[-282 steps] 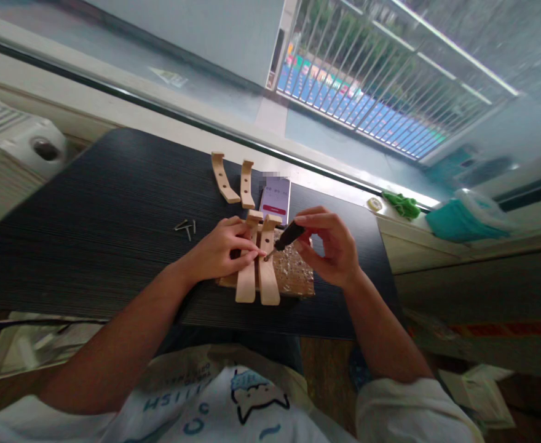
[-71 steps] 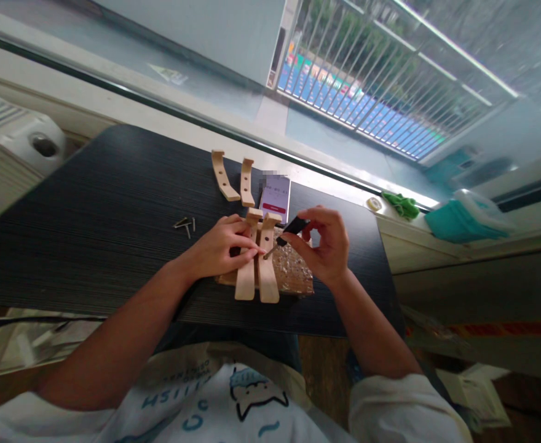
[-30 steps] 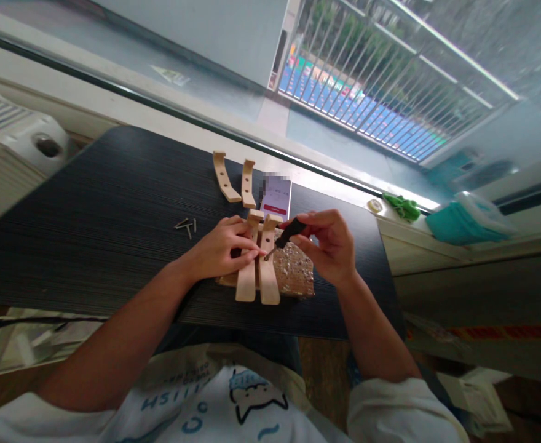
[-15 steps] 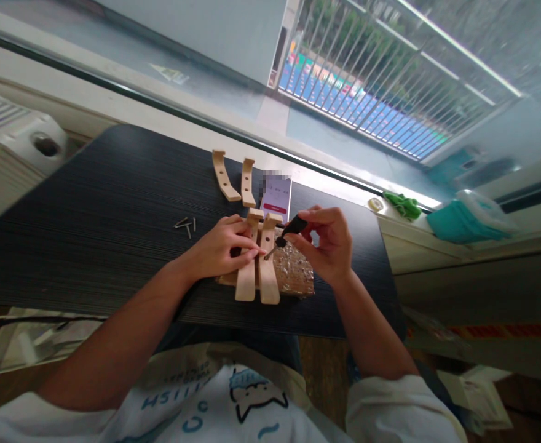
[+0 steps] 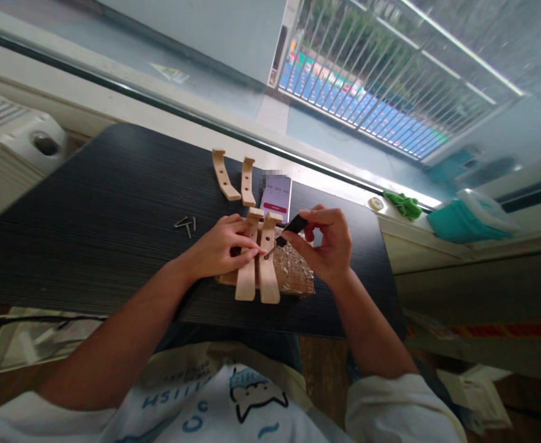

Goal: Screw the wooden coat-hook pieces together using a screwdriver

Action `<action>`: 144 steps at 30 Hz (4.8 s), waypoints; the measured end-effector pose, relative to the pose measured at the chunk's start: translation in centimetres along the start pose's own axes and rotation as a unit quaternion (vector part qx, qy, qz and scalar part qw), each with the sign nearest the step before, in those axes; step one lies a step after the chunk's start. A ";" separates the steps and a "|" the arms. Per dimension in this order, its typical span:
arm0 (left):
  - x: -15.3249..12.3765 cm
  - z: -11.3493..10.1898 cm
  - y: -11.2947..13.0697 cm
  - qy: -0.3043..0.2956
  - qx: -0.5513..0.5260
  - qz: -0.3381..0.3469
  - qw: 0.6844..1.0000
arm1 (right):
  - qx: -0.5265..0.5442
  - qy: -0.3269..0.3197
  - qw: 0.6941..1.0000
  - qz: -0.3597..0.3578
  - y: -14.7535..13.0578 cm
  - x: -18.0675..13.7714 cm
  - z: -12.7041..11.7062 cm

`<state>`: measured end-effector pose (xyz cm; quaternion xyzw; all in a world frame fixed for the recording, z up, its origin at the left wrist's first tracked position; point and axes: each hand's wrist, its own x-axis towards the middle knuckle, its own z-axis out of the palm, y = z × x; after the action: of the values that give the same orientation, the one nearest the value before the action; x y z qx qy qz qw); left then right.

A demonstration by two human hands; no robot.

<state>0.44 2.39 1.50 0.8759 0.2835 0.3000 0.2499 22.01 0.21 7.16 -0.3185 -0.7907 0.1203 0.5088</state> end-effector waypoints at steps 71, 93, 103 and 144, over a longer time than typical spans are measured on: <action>0.1 -0.2 0.1 -0.008 -0.006 -0.011 1.000 | 0.102 -0.050 0.986 0.118 -0.7 0.3 -0.2; 0.0 -0.2 0.1 -0.001 -0.006 -0.007 1.000 | 0.080 -0.025 0.994 0.067 -0.5 0.4 0.3; 0.1 -0.1 0.1 -0.002 -0.005 -0.007 1.000 | 0.071 -0.019 0.995 0.070 -0.7 0.3 0.6; 0.2 -0.2 0.3 -0.004 -0.009 -0.015 1.000 | 0.127 -0.128 0.975 0.126 -0.7 -0.1 -1.2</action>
<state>0.52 2.33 1.86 0.8706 0.2930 0.2953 0.2628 22.80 -0.50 7.95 -0.3297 -0.7814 0.3228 0.4202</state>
